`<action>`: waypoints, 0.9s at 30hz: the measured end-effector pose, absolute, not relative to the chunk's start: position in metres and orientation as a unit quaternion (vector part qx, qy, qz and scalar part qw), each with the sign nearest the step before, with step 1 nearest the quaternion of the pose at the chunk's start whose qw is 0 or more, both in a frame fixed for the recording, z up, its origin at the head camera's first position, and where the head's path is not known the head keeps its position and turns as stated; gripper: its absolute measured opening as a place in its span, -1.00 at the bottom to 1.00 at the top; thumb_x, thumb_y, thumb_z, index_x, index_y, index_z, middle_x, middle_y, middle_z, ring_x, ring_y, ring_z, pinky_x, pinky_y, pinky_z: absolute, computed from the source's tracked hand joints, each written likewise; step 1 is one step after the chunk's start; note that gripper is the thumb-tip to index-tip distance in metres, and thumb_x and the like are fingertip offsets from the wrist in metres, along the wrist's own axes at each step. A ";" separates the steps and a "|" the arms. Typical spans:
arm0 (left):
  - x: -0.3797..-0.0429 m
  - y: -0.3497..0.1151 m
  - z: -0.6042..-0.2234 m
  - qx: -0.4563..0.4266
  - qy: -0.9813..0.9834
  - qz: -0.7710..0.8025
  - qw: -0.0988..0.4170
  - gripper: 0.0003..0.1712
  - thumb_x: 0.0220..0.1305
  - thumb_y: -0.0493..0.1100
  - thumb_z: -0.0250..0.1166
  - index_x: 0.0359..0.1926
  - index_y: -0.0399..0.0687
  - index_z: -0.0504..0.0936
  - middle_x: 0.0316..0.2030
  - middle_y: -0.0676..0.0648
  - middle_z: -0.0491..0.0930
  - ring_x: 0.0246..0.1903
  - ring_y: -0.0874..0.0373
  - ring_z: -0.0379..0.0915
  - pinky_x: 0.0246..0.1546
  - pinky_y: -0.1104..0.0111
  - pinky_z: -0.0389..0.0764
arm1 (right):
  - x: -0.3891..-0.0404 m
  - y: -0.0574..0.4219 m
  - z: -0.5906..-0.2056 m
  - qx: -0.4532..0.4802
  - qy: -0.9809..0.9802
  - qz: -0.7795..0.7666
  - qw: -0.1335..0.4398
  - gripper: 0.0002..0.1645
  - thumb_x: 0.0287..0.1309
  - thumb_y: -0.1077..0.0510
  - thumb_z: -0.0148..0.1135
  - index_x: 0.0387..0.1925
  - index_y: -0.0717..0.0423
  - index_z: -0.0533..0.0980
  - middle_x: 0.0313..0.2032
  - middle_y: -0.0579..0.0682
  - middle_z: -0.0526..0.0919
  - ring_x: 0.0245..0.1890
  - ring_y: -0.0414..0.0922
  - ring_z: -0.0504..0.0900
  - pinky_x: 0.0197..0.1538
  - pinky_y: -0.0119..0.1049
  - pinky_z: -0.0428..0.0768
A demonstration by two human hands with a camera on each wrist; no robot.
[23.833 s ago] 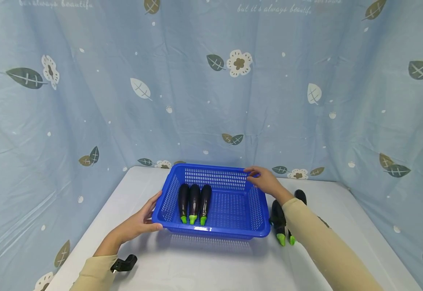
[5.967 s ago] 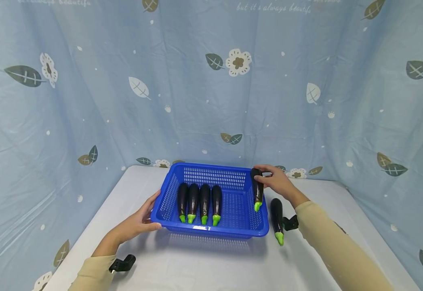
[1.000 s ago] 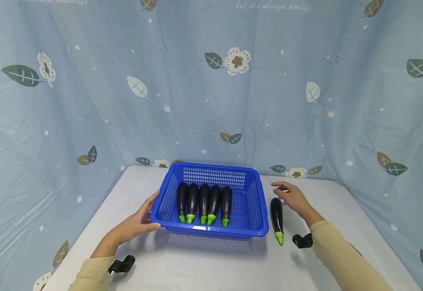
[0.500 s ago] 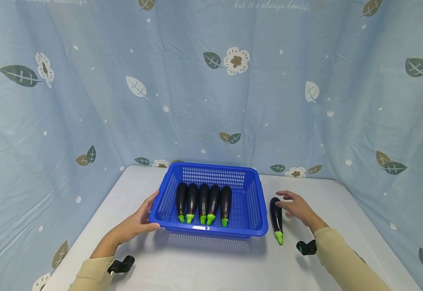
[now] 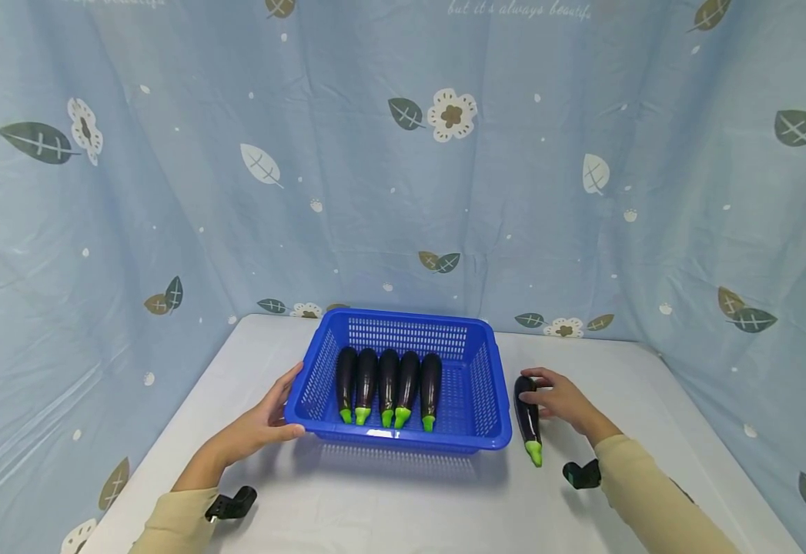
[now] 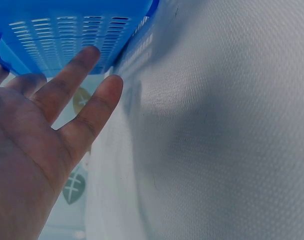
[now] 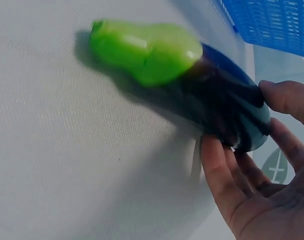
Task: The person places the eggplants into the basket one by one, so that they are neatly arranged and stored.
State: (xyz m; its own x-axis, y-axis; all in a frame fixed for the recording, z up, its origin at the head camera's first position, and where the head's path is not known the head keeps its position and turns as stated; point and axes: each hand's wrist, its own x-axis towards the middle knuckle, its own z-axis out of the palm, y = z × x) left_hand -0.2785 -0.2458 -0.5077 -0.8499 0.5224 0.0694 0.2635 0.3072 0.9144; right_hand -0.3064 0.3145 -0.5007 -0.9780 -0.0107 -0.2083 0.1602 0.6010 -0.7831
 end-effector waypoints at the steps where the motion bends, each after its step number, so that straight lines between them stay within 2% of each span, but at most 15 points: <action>1: -0.278 -0.246 -0.508 0.247 0.799 0.536 0.121 0.19 0.33 -0.10 0.39 0.64 0.33 -0.30 0.59 -0.33 -0.21 0.43 -0.47 0.05 0.27 -0.26 0.31 | -0.306 0.314 -0.501 0.040 0.889 -0.447 0.096 -0.29 0.33 0.10 0.31 0.42 0.19 0.32 0.34 0.51 0.26 0.14 0.33 0.55 -0.01 0.00 0.69; 8: -0.278 -0.246 -0.507 0.248 0.800 0.533 0.118 0.18 0.33 -0.11 0.38 0.64 0.30 -0.30 0.59 -0.33 -0.20 0.42 -0.46 0.08 0.27 -0.22 0.35 | -0.306 0.314 -0.501 0.038 0.889 -0.446 0.094 -0.28 0.33 0.10 0.31 0.43 0.18 0.32 0.32 0.50 0.31 0.09 0.27 0.59 -0.02 -0.01 0.69; 14: -0.278 -0.245 -0.506 0.247 0.804 0.527 0.118 0.18 0.34 -0.13 0.38 0.64 0.29 -0.30 0.58 -0.33 -0.18 0.42 -0.42 0.12 0.26 0.02 0.41 | -0.306 0.314 -0.500 0.041 0.891 -0.442 0.096 -0.29 0.34 0.11 0.29 0.43 0.17 0.31 0.33 0.49 0.31 0.09 0.26 0.59 -0.01 -0.04 0.69; 16: -0.278 -0.245 -0.505 0.247 0.805 0.527 0.119 0.18 0.34 -0.12 0.38 0.64 0.29 -0.31 0.58 -0.33 -0.17 0.42 -0.42 0.12 0.26 0.00 0.42 | -0.307 0.315 -0.499 0.043 0.891 -0.441 0.094 -0.30 0.34 0.11 0.28 0.44 0.16 0.31 0.34 0.49 0.30 0.09 0.25 0.60 -0.01 -0.04 0.69; 21: -0.277 -0.245 -0.505 0.245 0.804 0.529 0.117 0.19 0.33 -0.10 0.38 0.64 0.29 -0.30 0.58 -0.34 -0.18 0.42 -0.45 0.09 0.27 -0.20 0.37 | -0.308 0.316 -0.495 0.037 0.889 -0.448 0.090 -0.27 0.34 0.11 0.28 0.45 0.19 0.29 0.36 0.50 0.27 0.09 0.27 0.60 -0.01 -0.04 0.69; 27: -0.277 -0.245 -0.505 0.249 0.801 0.532 0.118 0.18 0.34 -0.12 0.38 0.64 0.28 -0.30 0.58 -0.34 -0.18 0.42 -0.45 0.09 0.27 -0.21 0.35 | -0.308 0.316 -0.491 0.028 0.886 -0.455 0.086 -0.27 0.35 0.11 0.28 0.45 0.21 0.28 0.35 0.51 0.27 0.11 0.29 0.59 -0.02 -0.06 0.69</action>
